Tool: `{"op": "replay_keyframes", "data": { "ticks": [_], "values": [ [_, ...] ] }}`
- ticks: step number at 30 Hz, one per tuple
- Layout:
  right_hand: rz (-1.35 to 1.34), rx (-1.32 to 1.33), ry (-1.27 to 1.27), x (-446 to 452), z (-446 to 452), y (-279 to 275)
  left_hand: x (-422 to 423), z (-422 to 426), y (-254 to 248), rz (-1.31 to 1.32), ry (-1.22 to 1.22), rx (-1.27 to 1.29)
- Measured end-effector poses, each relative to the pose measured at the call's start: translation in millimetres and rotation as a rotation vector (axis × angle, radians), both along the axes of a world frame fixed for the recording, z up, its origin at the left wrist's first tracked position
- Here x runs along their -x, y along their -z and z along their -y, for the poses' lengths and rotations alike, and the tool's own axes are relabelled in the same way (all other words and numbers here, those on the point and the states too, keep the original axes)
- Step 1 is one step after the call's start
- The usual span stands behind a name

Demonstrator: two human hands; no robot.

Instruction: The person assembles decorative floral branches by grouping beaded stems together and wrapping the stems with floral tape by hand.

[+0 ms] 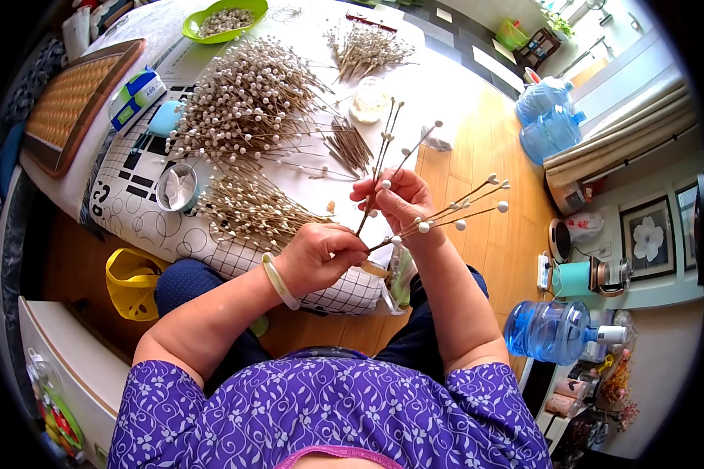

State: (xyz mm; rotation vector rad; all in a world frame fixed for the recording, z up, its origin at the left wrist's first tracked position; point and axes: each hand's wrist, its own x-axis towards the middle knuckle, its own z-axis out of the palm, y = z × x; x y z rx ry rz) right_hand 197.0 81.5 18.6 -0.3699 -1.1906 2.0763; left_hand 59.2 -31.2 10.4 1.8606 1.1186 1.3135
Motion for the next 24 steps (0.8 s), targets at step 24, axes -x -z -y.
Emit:
{"op": "replay_keyframes", "data": {
  "ticks": [24],
  "values": [
    [0.249, -0.163, 0.183, 4.3, 12.0, -9.2, -3.5, -4.2, 5.7, 0.032, 0.007, 0.09]
  ]
}}
